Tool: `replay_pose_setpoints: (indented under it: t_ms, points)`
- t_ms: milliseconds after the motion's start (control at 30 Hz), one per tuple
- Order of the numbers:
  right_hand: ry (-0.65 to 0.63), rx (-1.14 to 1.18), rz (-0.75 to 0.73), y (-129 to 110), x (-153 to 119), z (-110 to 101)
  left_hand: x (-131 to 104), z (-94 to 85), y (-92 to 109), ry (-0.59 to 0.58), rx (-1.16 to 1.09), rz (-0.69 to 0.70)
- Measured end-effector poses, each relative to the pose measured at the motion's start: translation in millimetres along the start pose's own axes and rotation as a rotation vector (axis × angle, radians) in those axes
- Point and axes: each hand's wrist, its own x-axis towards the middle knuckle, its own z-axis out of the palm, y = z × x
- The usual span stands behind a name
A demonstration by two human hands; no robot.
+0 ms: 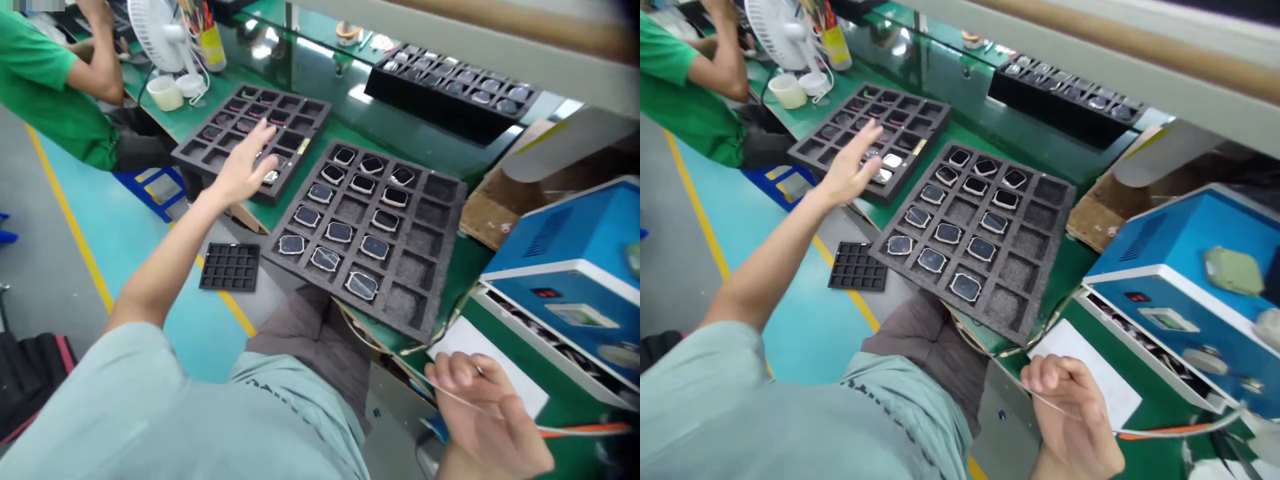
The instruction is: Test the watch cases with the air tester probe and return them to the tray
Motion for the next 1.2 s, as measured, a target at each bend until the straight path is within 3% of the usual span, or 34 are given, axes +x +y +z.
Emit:
replay_pose_setpoints:
  t_ms: [67, 133, 167, 233, 300, 367, 467, 600, 767, 867, 967, 1033, 1067, 1133, 1200]
  points:
    - [-0.052, 0.002, 0.013, 1, 1, -5, -77, 8.6, 42, 0.128, -0.091, -0.096]
    - [-0.134, -0.008, 0.029, 1, 3, -10, -144, 30.1, 75, 0.325, -0.367, -0.418]
    - [-0.173, -0.017, 0.032, 1, 4, -11, -168, 44.3, 86, 0.448, -0.55, -0.619]
    - [-0.23, -0.033, 0.002, -1, 5, -10, -194, 71.8, 99, 0.515, -0.677, -0.737]
    - [-0.253, -0.062, -0.029, -3, 1, -6, -195, 89.1, 105, 0.539, -0.784, -0.779]
    - [-0.251, -0.104, -0.028, -3, -7, 0, -184, 93.3, 108, 0.539, -0.863, -0.796]
    - [-0.286, -0.159, -0.054, 5, -19, 9, -168, 87.3, 113, 0.507, -0.913, -0.814]
    - [-0.4, -0.219, -0.163, 17, -25, 24, -163, 82.0, 119, 0.431, -0.911, -0.832]
    - [-0.389, -0.289, -0.206, 14, -28, 53, -165, 80.1, 118, 0.355, -0.833, -0.829]
    - [-0.375, -0.311, -0.237, 8, -28, 64, -163, 69.4, 114, 0.358, -0.711, -0.823]
    - [-0.273, -0.32, -0.298, 7, -23, 65, -157, 57.2, 116, 0.455, -0.385, -0.659]
    - [-0.169, -0.293, -0.333, 7, -18, 63, -148, 57.1, 125, 0.407, -0.087, -0.332]
    - [-0.118, -0.27, -0.347, 8, -15, 62, -141, 60.8, 132, 0.3, 0.025, -0.123]
    - [-0.035, -0.224, -0.369, 7, -9, 61, -127, 74.0, 149, -0.03, 0.126, 0.264]
    - [0.03, -0.198, -0.396, 6, -4, 61, -110, 89.6, 167, -0.342, 0.193, 0.49]
